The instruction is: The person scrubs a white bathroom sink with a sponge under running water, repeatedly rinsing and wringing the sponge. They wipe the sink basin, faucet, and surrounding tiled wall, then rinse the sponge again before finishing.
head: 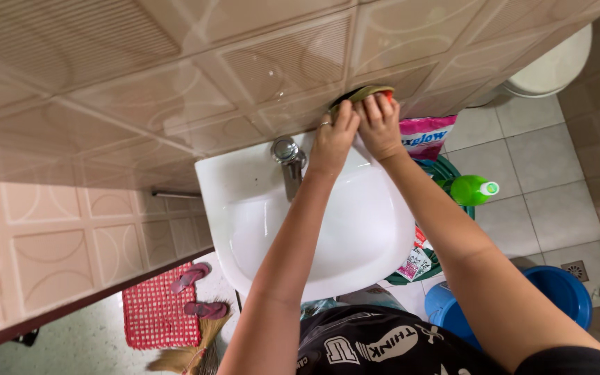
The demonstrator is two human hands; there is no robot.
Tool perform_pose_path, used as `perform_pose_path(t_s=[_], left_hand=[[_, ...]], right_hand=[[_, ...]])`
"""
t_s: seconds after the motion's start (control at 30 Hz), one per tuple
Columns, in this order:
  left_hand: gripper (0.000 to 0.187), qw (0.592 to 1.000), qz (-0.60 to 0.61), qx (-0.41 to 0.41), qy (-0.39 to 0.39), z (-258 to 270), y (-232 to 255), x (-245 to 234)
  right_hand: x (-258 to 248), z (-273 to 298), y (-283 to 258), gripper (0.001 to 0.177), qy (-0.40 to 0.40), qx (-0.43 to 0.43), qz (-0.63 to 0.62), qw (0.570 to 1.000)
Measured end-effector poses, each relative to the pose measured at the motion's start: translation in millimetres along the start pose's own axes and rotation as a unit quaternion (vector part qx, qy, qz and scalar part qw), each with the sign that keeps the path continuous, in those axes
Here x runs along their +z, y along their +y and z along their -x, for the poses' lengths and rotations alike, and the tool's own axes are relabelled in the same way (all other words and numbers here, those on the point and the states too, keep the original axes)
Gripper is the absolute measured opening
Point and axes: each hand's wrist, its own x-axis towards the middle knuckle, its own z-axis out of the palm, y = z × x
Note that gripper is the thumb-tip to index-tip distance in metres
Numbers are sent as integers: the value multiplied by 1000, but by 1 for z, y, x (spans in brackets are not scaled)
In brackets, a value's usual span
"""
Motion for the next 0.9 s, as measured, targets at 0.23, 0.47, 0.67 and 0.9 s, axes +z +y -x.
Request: perform_pose_path(t_s=[0.23,0.47,0.67,0.9], left_hand=[[19,1000,17,5,14,-1,-27,-45],[22,995,26,-89,33,28,-71,-102],[70,989,-28,-147,7,63,-118,-126],[81,962,-106,-219,-123,128,-164,-101]], right_hand=[[-31,-28,-7,40,-41,-46,-35,997],[-35,-75,-23,48,-43,-159,74,984],[-61,-119,-21,50,-71,-250,43,965],[-95,-188,-58,57,-101,-365,69,923]])
